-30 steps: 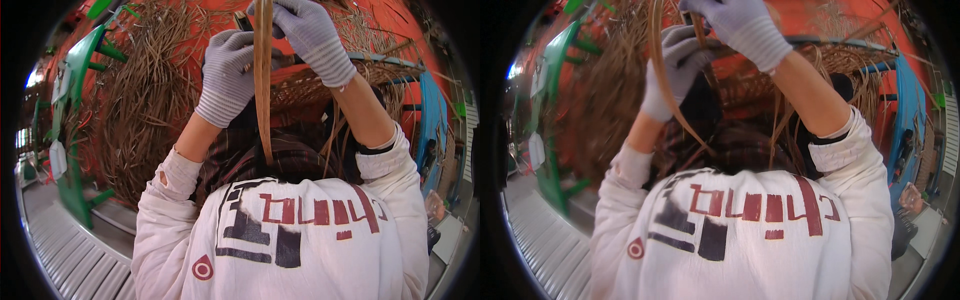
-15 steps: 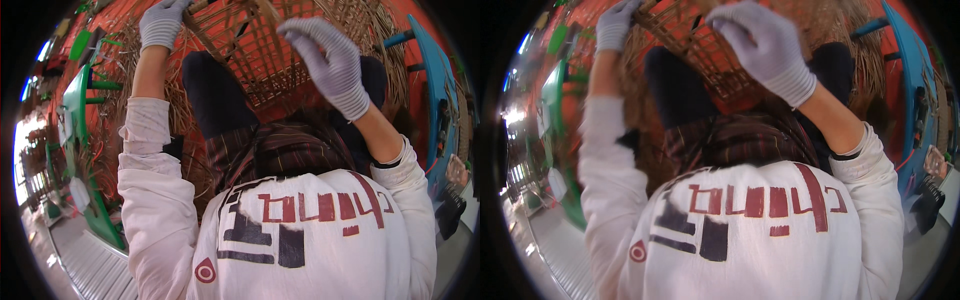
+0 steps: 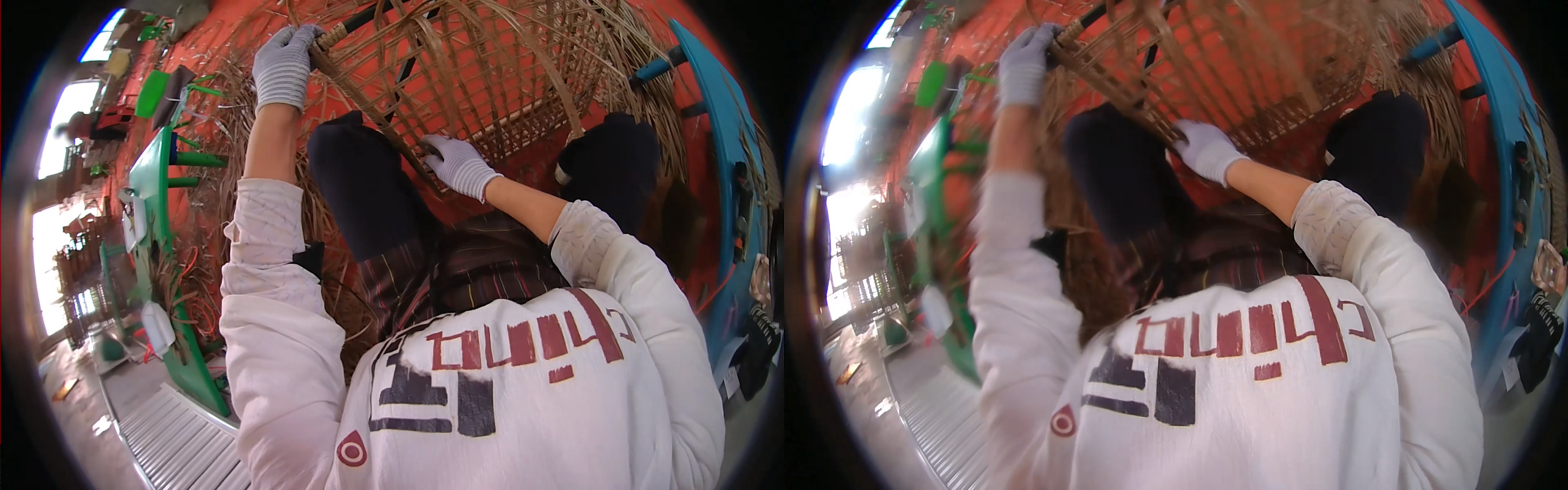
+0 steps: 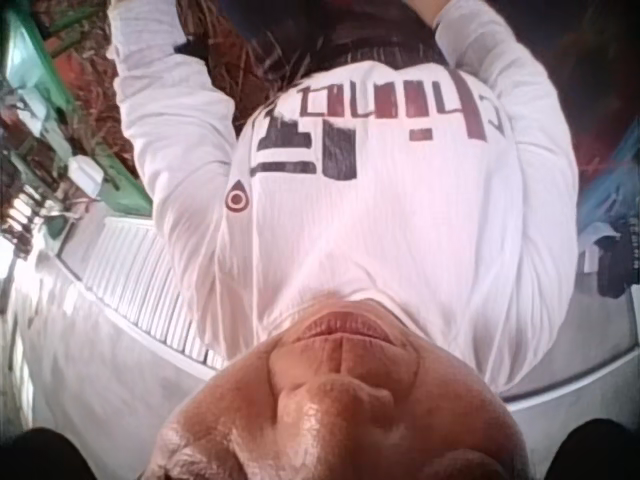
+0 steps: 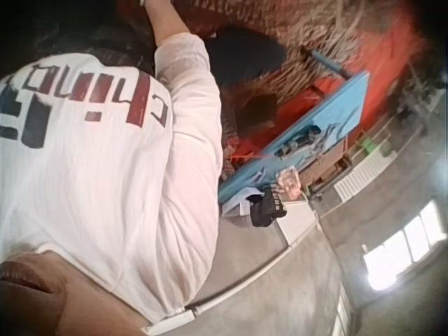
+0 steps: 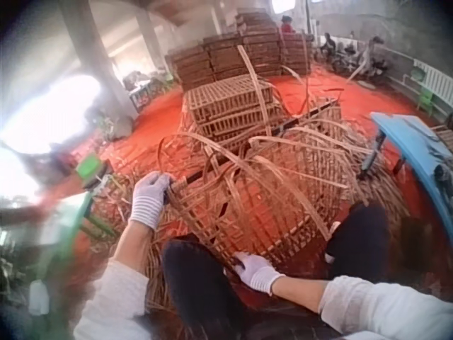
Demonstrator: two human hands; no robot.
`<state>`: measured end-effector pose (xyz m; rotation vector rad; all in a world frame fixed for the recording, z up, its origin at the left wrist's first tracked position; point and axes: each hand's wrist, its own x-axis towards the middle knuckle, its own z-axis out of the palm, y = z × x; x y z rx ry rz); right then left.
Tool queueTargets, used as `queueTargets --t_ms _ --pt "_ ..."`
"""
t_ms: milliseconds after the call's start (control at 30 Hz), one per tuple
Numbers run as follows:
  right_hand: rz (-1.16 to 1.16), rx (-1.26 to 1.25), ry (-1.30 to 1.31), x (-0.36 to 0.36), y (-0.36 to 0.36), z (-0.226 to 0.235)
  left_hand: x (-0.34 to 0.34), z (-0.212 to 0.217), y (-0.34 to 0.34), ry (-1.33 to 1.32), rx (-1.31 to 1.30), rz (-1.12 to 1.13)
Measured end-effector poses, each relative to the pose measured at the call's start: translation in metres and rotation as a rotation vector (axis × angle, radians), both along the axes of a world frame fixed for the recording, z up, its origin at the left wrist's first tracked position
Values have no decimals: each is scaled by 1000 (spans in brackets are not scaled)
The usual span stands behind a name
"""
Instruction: Assembling a bamboo furniture frame by weaving and stapling strips together.
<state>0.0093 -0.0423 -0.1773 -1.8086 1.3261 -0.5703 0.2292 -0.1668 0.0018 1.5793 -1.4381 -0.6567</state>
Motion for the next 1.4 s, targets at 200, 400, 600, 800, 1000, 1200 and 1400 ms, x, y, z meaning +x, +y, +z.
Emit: queueTargets --t_ms 200,400,600,800,1000,1200,1400 --pt "-60 -97 -132 15 -10 9 5 -9 -24 235 -20 12" --pt "-135 -155 -157 48 -36 28 13 -12 -34 171 -19 2" --pt "-224 -73 -103 76 -39 36 16 -15 -34 165 5 24" --pt "-206 -69 -120 73 -48 31 16 -19 -33 248 -38 -23" --pt "-113 -61 -81 62 -48 51 11 -17 -23 258 -8 -1" --pt "-194 -257 -231 67 -44 74 8 -16 -15 264 19 -23" --pt "-121 -183 -172 73 -43 86 1 -10 -8 289 8 19"
